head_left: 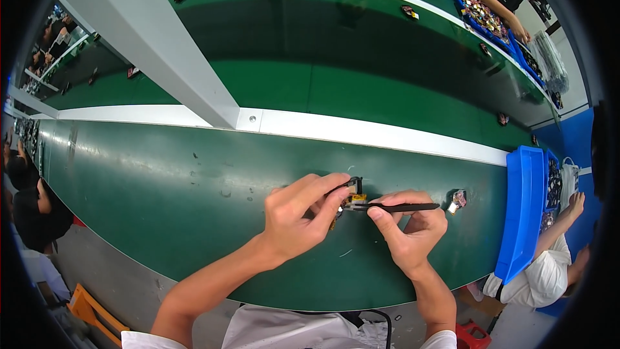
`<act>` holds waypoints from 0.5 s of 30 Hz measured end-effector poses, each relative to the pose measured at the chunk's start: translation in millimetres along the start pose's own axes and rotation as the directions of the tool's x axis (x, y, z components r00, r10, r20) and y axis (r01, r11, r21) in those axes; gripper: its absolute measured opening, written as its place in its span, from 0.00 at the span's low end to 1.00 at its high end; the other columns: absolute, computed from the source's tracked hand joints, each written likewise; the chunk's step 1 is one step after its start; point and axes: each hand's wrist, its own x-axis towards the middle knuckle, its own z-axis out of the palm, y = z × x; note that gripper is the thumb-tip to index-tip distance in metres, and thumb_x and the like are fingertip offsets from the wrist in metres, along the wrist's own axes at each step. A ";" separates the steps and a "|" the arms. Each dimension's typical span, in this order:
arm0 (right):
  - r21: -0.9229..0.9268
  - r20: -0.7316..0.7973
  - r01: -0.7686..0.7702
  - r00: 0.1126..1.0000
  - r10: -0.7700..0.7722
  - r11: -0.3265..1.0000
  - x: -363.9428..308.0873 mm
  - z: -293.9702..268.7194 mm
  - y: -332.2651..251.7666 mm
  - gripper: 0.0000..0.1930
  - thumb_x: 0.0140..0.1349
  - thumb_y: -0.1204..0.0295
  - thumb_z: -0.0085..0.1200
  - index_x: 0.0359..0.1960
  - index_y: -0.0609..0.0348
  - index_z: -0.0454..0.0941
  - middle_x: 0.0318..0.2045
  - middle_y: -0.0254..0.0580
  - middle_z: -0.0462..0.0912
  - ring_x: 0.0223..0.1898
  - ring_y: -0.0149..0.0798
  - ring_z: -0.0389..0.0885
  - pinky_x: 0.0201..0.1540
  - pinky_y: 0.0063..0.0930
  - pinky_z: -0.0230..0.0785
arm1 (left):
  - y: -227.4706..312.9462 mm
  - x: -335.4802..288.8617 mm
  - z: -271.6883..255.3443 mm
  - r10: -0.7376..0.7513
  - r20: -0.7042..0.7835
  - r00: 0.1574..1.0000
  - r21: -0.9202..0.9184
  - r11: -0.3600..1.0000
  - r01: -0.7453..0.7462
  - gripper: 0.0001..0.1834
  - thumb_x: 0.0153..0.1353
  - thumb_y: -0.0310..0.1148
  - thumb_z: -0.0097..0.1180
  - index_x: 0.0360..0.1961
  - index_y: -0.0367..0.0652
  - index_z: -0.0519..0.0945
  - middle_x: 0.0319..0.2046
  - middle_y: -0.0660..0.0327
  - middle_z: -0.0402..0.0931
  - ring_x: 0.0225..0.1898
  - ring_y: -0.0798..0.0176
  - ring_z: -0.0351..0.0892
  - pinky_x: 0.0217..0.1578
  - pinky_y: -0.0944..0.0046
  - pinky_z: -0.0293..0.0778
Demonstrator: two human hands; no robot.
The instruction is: Assemble small electronic or toy components on a production line using tweezers.
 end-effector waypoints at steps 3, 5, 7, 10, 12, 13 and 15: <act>0.030 -0.026 -0.001 1.000 0.002 1.000 0.5 1.8 -0.1 0.10 0.51 0.83 0.72 0.32 0.66 0.83 0.31 0.43 0.88 0.16 0.19 0.72 0.22 0.15 0.63 | 0.2 0.7 0.0 0.017 -0.006 1.000 0.023 1.000 -0.017 0.09 0.59 0.17 0.64 0.42 0.31 0.85 0.25 0.56 0.83 0.19 0.70 0.83 0.18 0.75 0.73; -0.009 -0.017 -0.007 1.000 0.007 1.000 0.9 2.0 -0.9 0.09 0.50 0.83 0.73 0.32 0.67 0.84 0.30 0.42 0.88 0.16 0.19 0.71 0.22 0.15 0.63 | 0.5 1.8 -0.3 0.020 -0.010 1.000 0.023 1.000 -0.020 0.09 0.59 0.18 0.64 0.42 0.31 0.85 0.25 0.56 0.83 0.19 0.70 0.82 0.18 0.75 0.73; -0.025 -0.019 -0.010 1.000 0.010 1.000 0.1 0.0 -0.6 0.09 0.50 0.83 0.73 0.32 0.67 0.84 0.30 0.42 0.88 0.16 0.19 0.71 0.22 0.15 0.63 | 1.7 1.6 1.0 0.025 -0.004 1.000 0.031 0.999 -0.025 0.08 0.60 0.17 0.63 0.42 0.31 0.85 0.25 0.56 0.83 0.19 0.70 0.82 0.18 0.75 0.73; -0.037 -0.018 -0.027 0.999 0.027 0.999 0.0 1.1 0.8 0.09 0.50 0.83 0.73 0.32 0.67 0.84 0.28 0.40 0.87 0.16 0.19 0.70 0.22 0.16 0.63 | -0.2 0.9 0.9 0.025 -0.011 1.000 0.019 1.000 -0.025 0.09 0.60 0.17 0.63 0.42 0.31 0.85 0.26 0.56 0.83 0.19 0.70 0.83 0.18 0.75 0.74; -0.032 -0.018 -0.040 0.999 0.040 0.999 -0.1 2.1 0.6 0.09 0.50 0.83 0.73 0.32 0.67 0.85 0.27 0.40 0.87 0.16 0.19 0.70 0.22 0.15 0.63 | -2.9 -1.1 3.8 0.018 -0.043 0.999 0.007 1.000 -0.018 0.08 0.60 0.19 0.64 0.41 0.33 0.85 0.24 0.59 0.82 0.17 0.72 0.80 0.16 0.73 0.72; -0.025 -0.029 -0.043 0.999 0.042 0.999 -0.3 2.6 0.2 0.10 0.50 0.82 0.73 0.32 0.67 0.85 0.26 0.39 0.87 0.16 0.19 0.70 0.22 0.15 0.62 | -3.1 -1.6 5.0 0.013 -0.073 0.997 -0.005 1.000 -0.013 0.08 0.60 0.21 0.64 0.41 0.36 0.85 0.21 0.62 0.80 0.15 0.73 0.77 0.15 0.72 0.69; -0.020 -0.043 -0.044 0.998 0.043 0.999 -0.7 3.2 -0.2 0.10 0.50 0.82 0.73 0.32 0.67 0.85 0.25 0.38 0.87 0.16 0.19 0.70 0.22 0.15 0.62 | -1.2 -2.0 3.1 0.001 -0.041 0.999 -0.016 1.000 -0.002 0.08 0.60 0.18 0.63 0.42 0.33 0.84 0.24 0.58 0.82 0.17 0.71 0.80 0.17 0.73 0.73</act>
